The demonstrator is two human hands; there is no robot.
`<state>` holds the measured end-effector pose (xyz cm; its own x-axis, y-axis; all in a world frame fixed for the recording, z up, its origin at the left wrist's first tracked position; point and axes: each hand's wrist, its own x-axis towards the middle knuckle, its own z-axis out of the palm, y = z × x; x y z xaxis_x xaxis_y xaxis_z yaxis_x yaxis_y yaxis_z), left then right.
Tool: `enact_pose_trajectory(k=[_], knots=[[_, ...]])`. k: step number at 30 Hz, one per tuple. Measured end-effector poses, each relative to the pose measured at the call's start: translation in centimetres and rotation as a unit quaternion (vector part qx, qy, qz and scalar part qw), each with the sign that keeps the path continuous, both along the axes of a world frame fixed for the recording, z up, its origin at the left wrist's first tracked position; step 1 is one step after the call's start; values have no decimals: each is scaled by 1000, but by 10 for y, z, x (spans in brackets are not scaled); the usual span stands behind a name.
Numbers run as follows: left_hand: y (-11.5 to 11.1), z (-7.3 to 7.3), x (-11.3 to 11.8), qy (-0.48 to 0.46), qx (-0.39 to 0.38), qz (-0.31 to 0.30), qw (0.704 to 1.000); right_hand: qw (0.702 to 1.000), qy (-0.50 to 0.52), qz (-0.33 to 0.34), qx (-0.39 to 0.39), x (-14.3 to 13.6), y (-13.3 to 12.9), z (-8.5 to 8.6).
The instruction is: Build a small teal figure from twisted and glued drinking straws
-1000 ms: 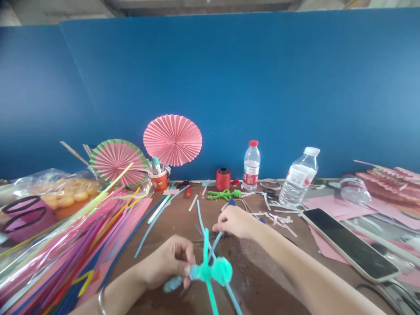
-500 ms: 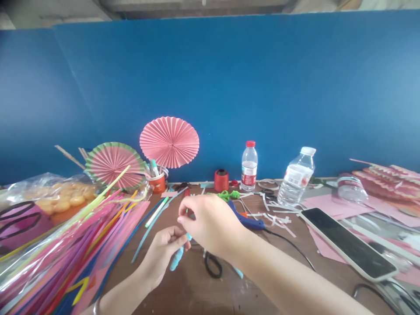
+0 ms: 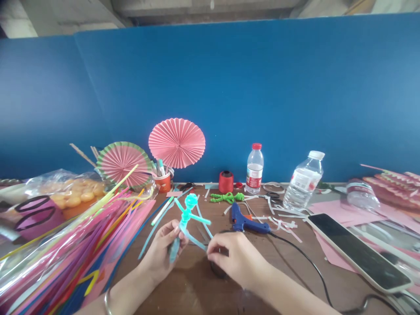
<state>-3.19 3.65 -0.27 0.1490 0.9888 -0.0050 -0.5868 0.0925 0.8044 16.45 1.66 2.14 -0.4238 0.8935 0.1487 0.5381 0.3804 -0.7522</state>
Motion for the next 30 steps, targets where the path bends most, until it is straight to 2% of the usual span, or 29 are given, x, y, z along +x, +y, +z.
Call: enact_pose_trajectory(k=[2,4,6,8,11,13,16,18,20,23,27,30], knots=[[-3,0,-1,-25,12,-72,997,999,17,-22,-47,9,15,-5],[-6,-1,-3,-3,23,-173,985,997,-13,-7,-74,18,30,-6],[-9,-3,-3,66,20,-261,963,996,-71,18,-56,24,44,-3],[-11,-5,-2,157,11,-290,944,992,-121,15,-18,25,54,7],[-10,-6,1,287,14,-264,921,986,-165,-5,26,17,60,31],[-9,-4,3,339,17,-232,912,980,-183,-12,80,7,58,47],[-7,-2,6,348,9,-153,925,961,-188,-21,203,-7,46,64],[-6,-1,7,319,-4,-94,943,938,-193,-27,287,-13,32,66],[-4,-1,7,270,-19,-49,961,914,-182,-30,362,-15,15,60],[-2,-1,6,189,-32,-4,982,906,-144,-35,398,-11,-8,41],[-1,-4,5,103,-32,23,994,936,-123,-17,331,-5,-24,8],[0,-5,4,62,-25,8,998,972,-101,-29,208,-5,-20,-13]])
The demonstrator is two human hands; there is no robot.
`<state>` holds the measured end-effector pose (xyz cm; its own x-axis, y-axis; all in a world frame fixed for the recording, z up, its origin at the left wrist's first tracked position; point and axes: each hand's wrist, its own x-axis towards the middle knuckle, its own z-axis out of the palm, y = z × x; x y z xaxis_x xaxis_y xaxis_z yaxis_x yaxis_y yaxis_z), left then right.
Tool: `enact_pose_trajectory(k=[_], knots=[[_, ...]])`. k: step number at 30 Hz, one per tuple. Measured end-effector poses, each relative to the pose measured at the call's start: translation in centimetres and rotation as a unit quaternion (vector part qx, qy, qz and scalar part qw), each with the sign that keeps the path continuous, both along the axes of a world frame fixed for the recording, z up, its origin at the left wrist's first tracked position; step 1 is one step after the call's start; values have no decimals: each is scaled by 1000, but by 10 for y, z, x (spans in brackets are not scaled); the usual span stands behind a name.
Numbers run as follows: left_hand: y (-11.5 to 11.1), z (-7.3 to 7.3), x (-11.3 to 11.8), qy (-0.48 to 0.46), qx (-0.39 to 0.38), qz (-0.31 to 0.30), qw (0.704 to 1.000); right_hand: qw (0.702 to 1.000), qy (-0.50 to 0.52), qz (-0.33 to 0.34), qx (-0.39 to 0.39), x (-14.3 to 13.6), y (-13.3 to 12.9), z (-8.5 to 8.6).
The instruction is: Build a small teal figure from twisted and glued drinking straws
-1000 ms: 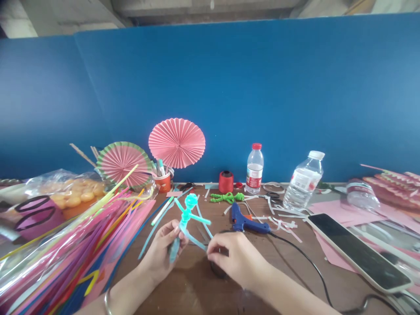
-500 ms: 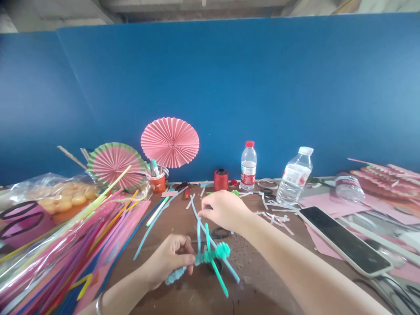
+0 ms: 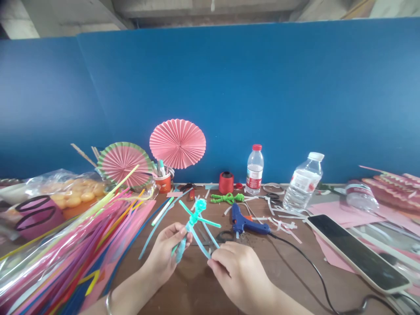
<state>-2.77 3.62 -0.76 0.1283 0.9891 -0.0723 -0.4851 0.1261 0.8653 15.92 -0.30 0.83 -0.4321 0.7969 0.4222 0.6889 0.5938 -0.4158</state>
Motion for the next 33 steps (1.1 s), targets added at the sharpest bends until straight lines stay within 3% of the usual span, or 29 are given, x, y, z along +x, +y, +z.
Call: enact_pose_trajectory(k=[3,6,9,11,18,21,23,28,31,33], knots=[[-1,2,-3,-58,17,-43,997,985,67,-41,-153,1,16,-13],[-3,3,-6,-73,23,-168,983,949,139,-29,-280,9,39,-13],[-6,0,-7,22,7,-289,957,936,137,29,-323,20,59,1],[-8,-2,-6,110,-2,-309,945,947,82,37,-308,24,69,14],[-11,2,-3,261,23,-278,924,968,-74,64,-233,4,79,57],[-11,3,0,296,27,-267,916,973,-102,84,-190,-9,76,68],[-11,2,2,300,29,-227,926,983,-91,89,-131,-17,68,71],[-6,0,4,227,12,-80,970,989,-48,114,77,-25,28,60],[-3,0,3,150,0,-9,989,982,11,132,138,-20,5,43],[-3,0,2,95,5,7,995,984,48,117,123,-14,-4,29]])
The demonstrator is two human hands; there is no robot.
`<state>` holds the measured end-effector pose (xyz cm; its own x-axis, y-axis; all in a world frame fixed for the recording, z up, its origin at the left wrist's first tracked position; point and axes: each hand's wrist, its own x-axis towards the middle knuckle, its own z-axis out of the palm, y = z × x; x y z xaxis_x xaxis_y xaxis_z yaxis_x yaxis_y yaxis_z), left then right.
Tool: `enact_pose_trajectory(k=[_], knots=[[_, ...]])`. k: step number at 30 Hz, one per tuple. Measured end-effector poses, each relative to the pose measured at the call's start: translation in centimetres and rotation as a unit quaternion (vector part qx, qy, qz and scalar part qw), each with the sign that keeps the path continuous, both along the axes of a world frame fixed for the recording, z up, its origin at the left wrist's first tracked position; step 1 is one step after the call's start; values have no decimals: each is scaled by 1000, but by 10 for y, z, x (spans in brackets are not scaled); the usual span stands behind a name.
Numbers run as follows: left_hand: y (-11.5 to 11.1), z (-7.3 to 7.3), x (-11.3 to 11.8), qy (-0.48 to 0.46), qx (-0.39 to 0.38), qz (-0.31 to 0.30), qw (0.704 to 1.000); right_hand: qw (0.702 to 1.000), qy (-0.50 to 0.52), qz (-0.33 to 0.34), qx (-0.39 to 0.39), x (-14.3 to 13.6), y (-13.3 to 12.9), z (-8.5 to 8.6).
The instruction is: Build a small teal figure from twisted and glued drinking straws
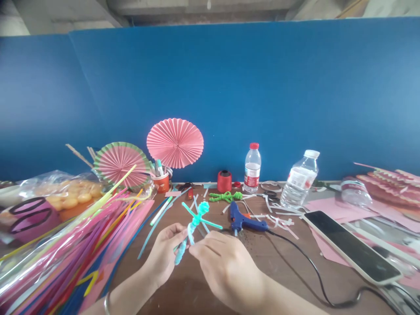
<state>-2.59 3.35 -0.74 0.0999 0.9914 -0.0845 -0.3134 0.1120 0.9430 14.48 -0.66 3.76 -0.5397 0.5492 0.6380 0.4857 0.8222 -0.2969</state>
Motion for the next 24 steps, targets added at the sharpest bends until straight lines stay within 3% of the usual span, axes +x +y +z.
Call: enact_pose_trajectory(k=[3,6,10,14,18,20,24], knots=[[0,0,-1,-67,16,-2,998,987,62,-62,-137,9,0,-18],[-1,-1,-1,-98,18,-13,995,931,143,-124,-313,15,11,-33],[-2,1,-1,-120,29,-57,991,870,221,-106,-427,21,31,-43],[-5,1,-4,-145,7,-199,969,849,212,-25,-484,26,49,-38],[-7,-3,-7,-28,-36,-324,945,857,104,51,-503,29,64,-20],[-8,-4,-7,43,-39,-327,943,864,66,59,-495,28,71,-8],[-7,-1,-2,152,-10,-256,955,884,49,50,-462,23,70,16]])
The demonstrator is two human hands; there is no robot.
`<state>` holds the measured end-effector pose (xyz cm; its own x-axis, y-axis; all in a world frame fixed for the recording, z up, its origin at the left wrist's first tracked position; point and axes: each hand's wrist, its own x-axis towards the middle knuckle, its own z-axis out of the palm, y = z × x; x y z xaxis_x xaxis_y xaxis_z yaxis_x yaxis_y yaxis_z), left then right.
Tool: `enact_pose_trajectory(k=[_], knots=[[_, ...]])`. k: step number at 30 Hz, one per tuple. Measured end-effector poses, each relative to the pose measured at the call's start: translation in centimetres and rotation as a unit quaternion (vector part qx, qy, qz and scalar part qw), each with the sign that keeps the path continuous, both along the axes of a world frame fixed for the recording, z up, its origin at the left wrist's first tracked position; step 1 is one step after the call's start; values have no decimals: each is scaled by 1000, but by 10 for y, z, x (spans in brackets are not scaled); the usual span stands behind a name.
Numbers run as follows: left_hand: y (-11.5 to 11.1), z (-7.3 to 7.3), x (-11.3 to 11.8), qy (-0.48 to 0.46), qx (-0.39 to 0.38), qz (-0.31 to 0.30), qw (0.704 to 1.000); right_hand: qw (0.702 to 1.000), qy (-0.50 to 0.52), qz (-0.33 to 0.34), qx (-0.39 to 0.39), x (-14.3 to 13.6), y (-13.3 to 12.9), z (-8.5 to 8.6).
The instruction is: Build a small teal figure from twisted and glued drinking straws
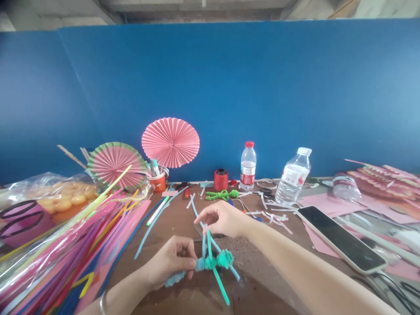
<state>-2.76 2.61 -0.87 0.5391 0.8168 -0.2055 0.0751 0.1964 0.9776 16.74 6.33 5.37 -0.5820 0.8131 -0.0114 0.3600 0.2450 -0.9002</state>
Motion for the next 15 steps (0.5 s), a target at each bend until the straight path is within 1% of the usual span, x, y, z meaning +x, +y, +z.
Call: enact_pose_trajectory(k=[2,4,5,6,7,9,12,14,15], knots=[[1,1,2,29,28,47,998,998,-22,-23,50,-4,-10,9],[1,0,4,44,55,85,994,987,-63,-59,133,-8,-22,15],[1,0,4,53,68,93,992,980,-82,-68,167,-10,-27,17],[0,0,4,65,80,88,991,976,-97,-68,183,-10,-31,19],[0,0,4,79,90,74,990,975,-110,-58,182,-11,-32,20],[-2,1,4,101,104,40,989,981,-130,-22,142,-10,-26,24],[-5,6,4,102,104,19,989,982,-168,45,67,-11,-2,33],[-6,8,4,91,75,11,993,969,-221,105,39,-15,14,41],[-6,9,3,83,59,10,995,958,-257,120,45,-19,20,45]])
